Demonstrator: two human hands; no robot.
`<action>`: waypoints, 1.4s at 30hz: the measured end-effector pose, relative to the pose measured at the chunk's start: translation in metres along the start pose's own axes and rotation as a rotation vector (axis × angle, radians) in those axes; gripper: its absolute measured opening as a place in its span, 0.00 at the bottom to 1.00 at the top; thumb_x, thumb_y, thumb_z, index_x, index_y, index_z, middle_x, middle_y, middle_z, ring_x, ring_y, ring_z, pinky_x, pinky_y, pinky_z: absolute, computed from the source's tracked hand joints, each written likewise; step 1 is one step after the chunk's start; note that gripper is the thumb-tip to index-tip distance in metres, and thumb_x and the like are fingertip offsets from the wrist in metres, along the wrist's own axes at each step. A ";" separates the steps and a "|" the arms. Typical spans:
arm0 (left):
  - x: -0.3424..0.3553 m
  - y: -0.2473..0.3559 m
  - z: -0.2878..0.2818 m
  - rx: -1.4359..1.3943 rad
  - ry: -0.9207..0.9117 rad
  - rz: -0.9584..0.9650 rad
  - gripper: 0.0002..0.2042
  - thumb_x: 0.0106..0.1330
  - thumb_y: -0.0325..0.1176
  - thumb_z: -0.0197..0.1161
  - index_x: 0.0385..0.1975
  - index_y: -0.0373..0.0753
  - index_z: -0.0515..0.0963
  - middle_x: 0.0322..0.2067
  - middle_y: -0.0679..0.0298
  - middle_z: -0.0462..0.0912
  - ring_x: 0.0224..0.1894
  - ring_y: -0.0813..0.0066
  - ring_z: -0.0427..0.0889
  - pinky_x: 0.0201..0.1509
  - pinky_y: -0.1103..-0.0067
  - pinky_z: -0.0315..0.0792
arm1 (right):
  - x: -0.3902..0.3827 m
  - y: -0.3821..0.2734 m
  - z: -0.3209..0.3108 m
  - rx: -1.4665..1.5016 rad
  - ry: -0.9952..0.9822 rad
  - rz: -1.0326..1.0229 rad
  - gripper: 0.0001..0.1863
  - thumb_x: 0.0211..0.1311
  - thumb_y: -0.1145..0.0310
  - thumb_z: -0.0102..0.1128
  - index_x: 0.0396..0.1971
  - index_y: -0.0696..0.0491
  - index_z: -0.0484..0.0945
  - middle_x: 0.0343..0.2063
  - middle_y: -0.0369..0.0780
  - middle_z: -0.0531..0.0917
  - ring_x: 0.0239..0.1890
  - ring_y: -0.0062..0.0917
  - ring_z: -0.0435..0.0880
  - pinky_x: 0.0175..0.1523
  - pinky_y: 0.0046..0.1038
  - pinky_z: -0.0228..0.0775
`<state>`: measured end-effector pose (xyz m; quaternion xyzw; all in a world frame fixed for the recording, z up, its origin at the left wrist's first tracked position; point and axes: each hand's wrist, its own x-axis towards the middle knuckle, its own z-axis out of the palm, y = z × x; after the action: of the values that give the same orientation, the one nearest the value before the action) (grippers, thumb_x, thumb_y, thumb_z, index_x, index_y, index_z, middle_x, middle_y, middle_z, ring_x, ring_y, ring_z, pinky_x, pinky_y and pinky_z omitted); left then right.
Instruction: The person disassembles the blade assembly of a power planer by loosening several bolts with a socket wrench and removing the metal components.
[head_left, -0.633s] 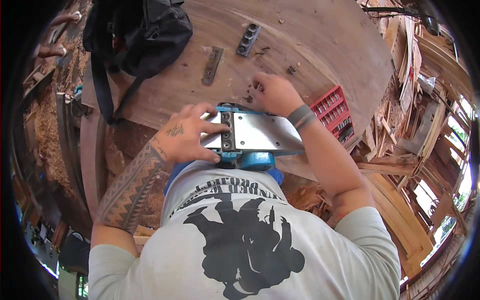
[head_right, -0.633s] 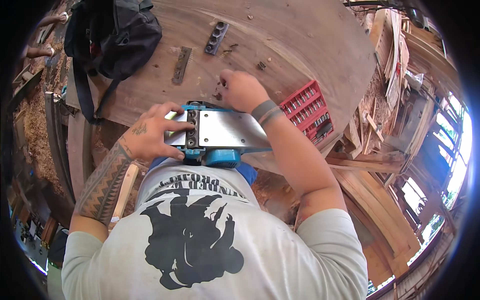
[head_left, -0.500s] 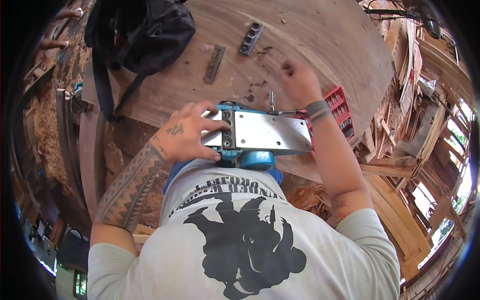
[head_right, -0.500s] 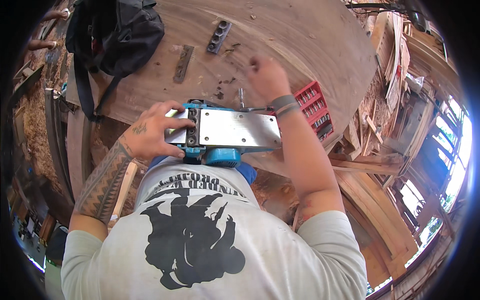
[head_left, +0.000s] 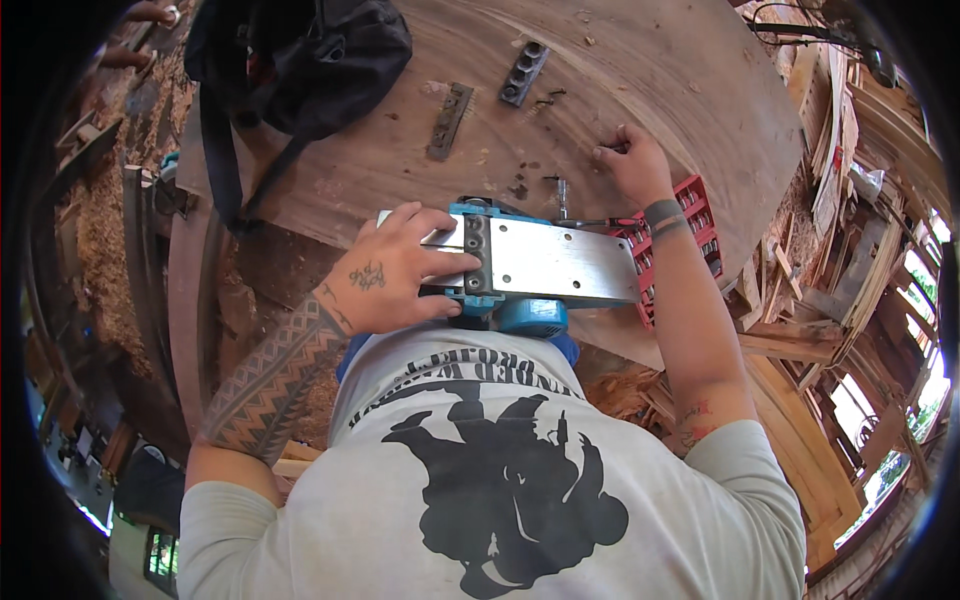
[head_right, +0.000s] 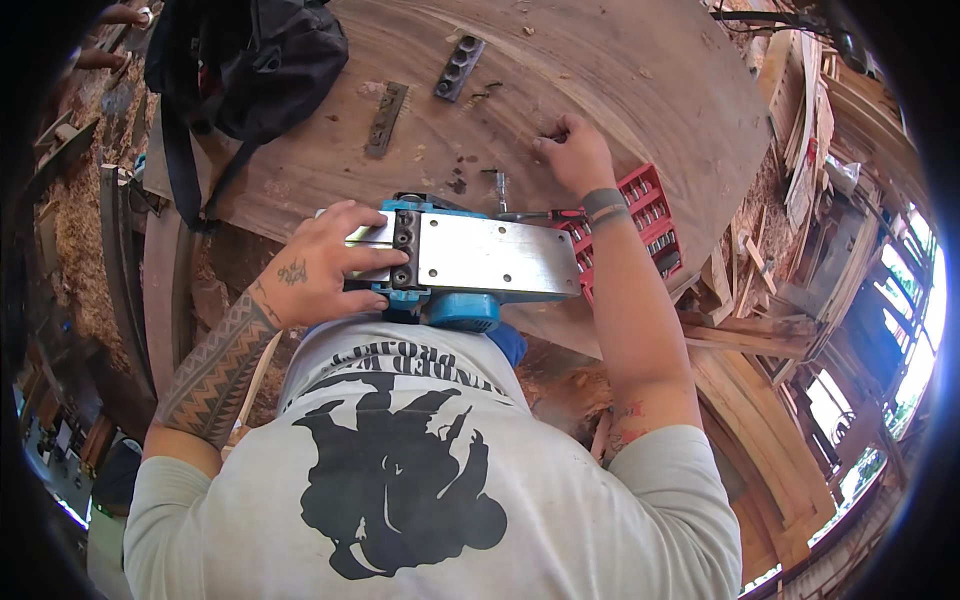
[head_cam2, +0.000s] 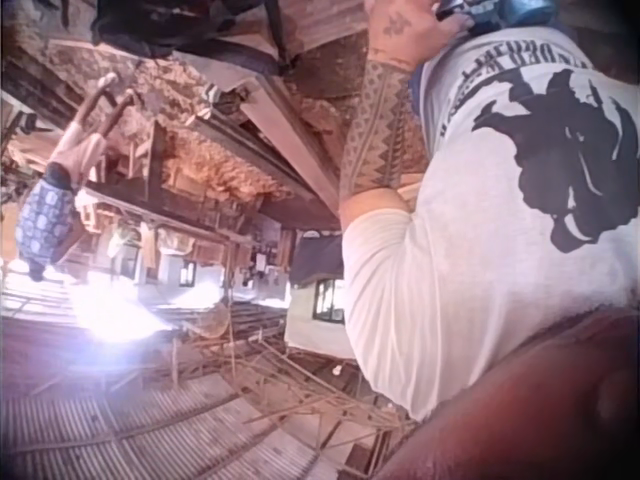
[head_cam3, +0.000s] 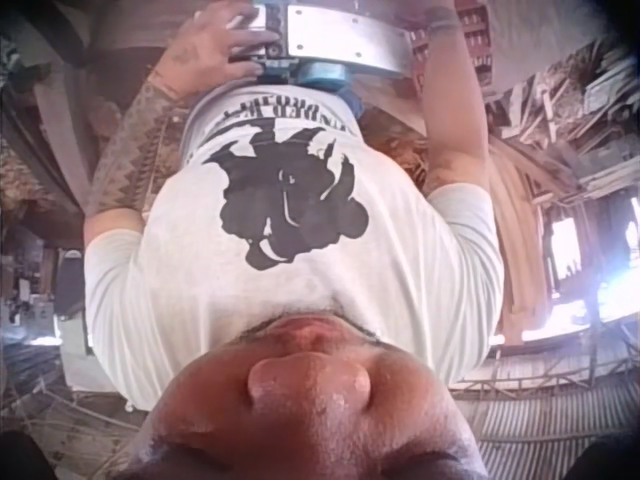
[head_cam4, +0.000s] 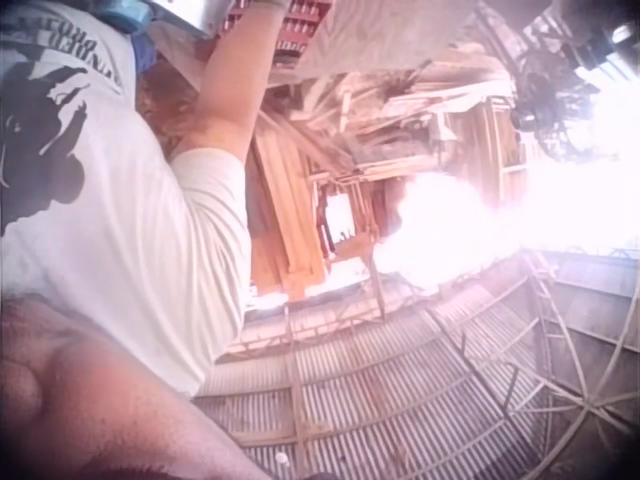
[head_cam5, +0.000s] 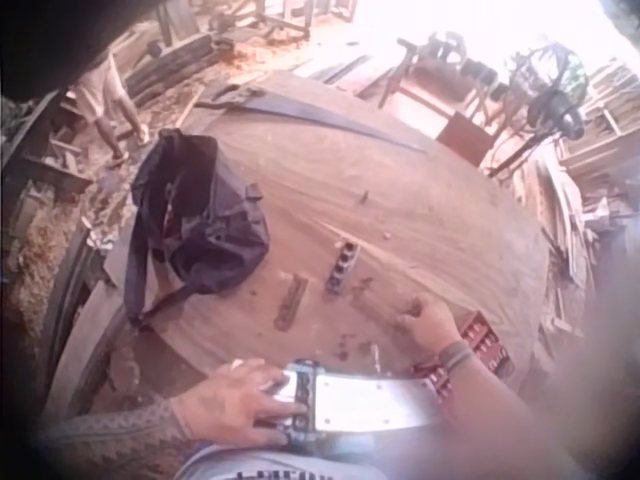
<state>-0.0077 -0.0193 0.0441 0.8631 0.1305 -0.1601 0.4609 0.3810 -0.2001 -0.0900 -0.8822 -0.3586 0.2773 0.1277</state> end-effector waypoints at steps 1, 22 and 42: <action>-0.001 0.001 0.001 0.032 0.009 0.000 0.28 0.58 0.45 0.85 0.63 0.59 0.91 0.72 0.55 0.76 0.80 0.42 0.69 0.82 0.49 0.65 | -0.001 -0.003 -0.004 -0.001 -0.002 0.000 0.19 0.63 0.59 0.81 0.43 0.58 0.89 0.36 0.45 0.92 0.40 0.33 0.91 0.48 0.37 0.81; -0.006 -0.001 0.004 0.036 0.053 0.052 0.20 0.61 0.45 0.81 0.55 0.61 0.93 0.68 0.58 0.80 0.78 0.40 0.70 0.75 0.48 0.66 | -0.073 -0.141 0.005 0.402 -0.596 -0.543 0.14 0.61 0.73 0.73 0.47 0.56 0.86 0.36 0.45 0.90 0.41 0.36 0.92 0.49 0.37 0.84; 0.001 -0.003 0.001 0.038 0.045 0.076 0.18 0.62 0.45 0.81 0.53 0.61 0.93 0.69 0.60 0.79 0.78 0.43 0.70 0.75 0.50 0.66 | -0.068 -0.149 0.011 0.355 -0.665 -0.740 0.13 0.64 0.76 0.68 0.48 0.56 0.90 0.40 0.48 0.88 0.45 0.50 0.88 0.53 0.48 0.80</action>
<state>-0.0086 -0.0186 0.0408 0.8794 0.1047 -0.1256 0.4472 0.2507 -0.1418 -0.0082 -0.5259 -0.6147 0.5350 0.2436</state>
